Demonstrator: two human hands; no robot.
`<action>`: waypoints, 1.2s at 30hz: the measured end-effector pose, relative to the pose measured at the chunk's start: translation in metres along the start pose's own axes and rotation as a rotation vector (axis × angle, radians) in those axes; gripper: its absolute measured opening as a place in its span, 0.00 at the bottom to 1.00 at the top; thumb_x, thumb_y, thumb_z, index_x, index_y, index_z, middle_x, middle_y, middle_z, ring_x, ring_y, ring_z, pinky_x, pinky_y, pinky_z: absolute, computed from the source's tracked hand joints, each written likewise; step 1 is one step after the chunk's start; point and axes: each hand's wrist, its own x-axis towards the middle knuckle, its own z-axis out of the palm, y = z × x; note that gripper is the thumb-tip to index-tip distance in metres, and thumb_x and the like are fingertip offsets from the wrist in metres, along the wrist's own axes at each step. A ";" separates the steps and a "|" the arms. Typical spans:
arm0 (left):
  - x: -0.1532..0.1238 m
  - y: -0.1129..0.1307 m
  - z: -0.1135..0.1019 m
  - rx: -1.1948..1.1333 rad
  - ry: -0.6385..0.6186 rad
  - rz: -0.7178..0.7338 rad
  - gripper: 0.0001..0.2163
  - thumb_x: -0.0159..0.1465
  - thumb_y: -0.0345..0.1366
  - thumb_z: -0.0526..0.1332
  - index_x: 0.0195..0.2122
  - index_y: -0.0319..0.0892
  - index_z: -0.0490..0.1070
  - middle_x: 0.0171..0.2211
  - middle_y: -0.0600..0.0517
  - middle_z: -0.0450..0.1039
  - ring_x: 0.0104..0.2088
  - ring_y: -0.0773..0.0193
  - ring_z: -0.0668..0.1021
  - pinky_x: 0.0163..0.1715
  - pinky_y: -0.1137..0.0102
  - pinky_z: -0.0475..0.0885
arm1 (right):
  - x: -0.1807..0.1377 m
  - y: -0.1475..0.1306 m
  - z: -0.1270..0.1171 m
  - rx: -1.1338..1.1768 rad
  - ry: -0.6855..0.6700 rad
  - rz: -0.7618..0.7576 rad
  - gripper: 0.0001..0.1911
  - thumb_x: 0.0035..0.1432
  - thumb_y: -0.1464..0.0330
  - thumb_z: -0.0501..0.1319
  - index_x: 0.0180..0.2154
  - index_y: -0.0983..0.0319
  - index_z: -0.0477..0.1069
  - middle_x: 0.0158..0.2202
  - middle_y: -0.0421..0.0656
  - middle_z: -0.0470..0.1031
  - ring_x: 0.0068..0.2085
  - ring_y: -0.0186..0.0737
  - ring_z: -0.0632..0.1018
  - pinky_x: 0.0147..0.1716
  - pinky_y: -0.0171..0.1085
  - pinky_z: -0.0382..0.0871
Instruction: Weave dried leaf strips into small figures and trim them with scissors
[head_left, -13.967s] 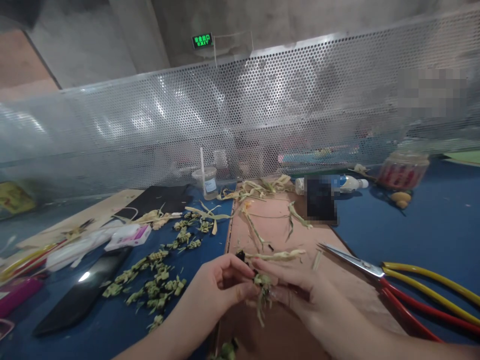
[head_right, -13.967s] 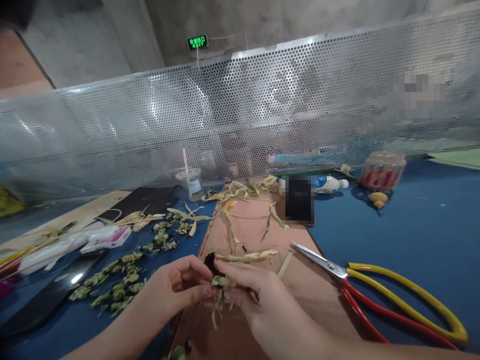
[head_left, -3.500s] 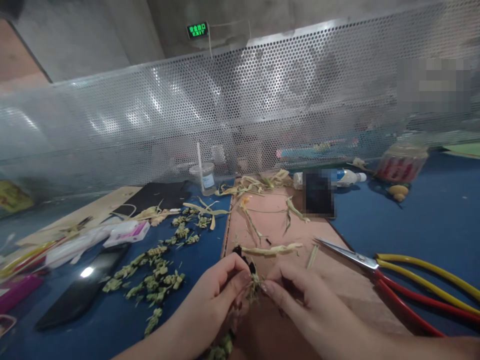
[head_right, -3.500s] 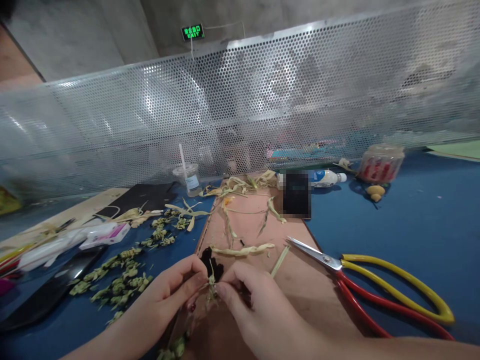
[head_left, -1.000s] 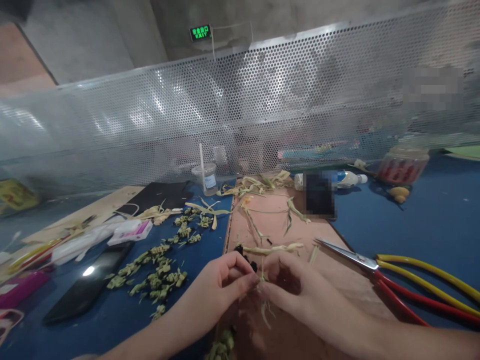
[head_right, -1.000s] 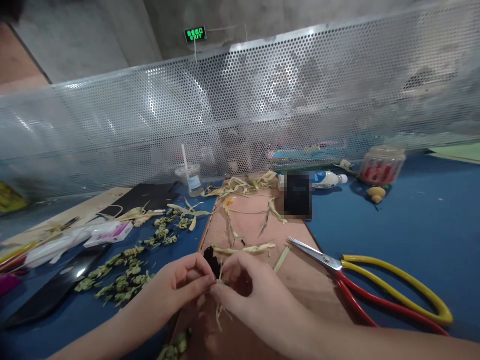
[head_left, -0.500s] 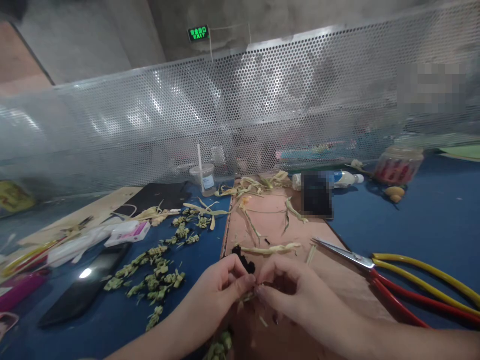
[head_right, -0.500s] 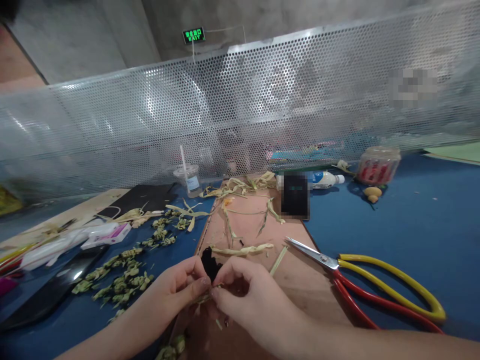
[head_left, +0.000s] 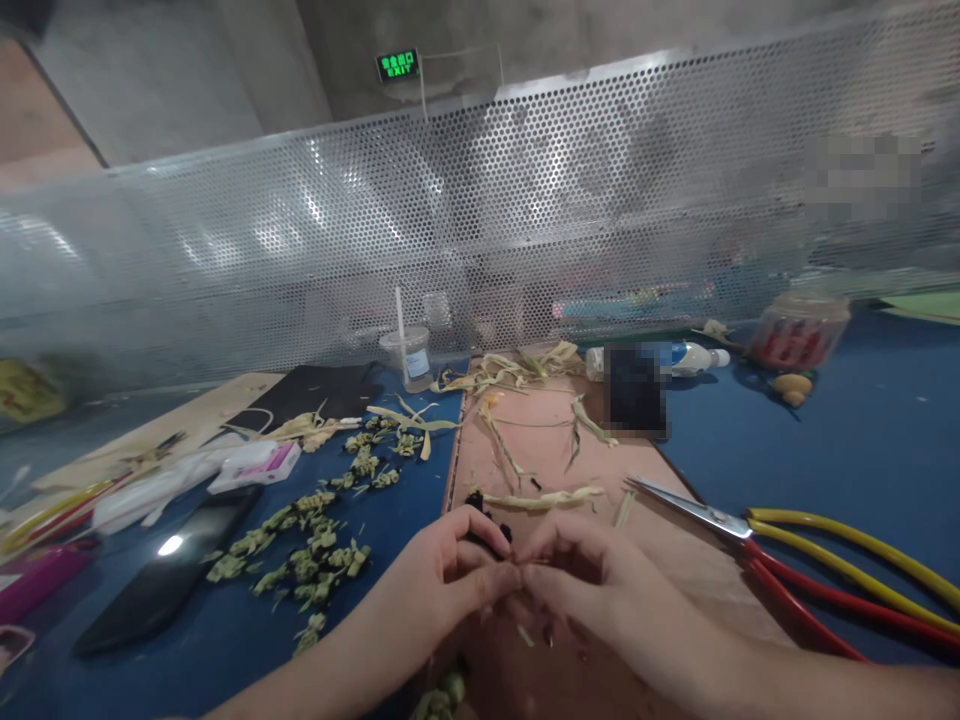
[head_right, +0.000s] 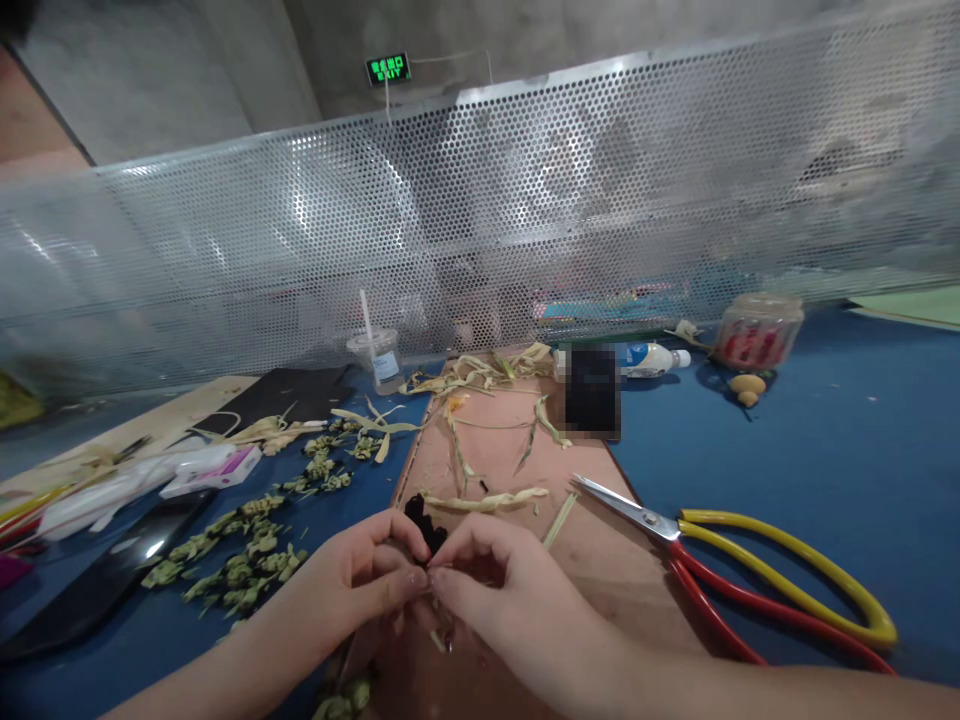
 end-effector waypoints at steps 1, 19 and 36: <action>0.000 0.002 0.000 -0.006 -0.008 -0.015 0.11 0.54 0.39 0.63 0.33 0.40 0.63 0.20 0.56 0.72 0.21 0.70 0.70 0.22 0.76 0.60 | 0.000 0.000 -0.001 0.026 0.000 -0.014 0.09 0.56 0.64 0.57 0.27 0.61 0.64 0.20 0.36 0.67 0.20 0.29 0.66 0.19 0.29 0.59; -0.005 0.006 0.001 0.019 -0.089 -0.099 0.10 0.53 0.40 0.65 0.31 0.38 0.70 0.24 0.52 0.77 0.26 0.68 0.75 0.23 0.78 0.64 | 0.003 0.007 -0.001 -0.041 0.085 -0.030 0.11 0.58 0.62 0.56 0.27 0.62 0.66 0.17 0.34 0.62 0.19 0.27 0.62 0.16 0.28 0.52; -0.004 0.002 0.003 0.088 -0.067 0.008 0.13 0.58 0.45 0.58 0.27 0.38 0.69 0.25 0.52 0.75 0.25 0.68 0.73 0.28 0.75 0.65 | 0.000 0.006 -0.001 -0.176 0.088 -0.088 0.11 0.58 0.62 0.55 0.30 0.62 0.68 0.20 0.35 0.61 0.21 0.29 0.63 0.20 0.29 0.57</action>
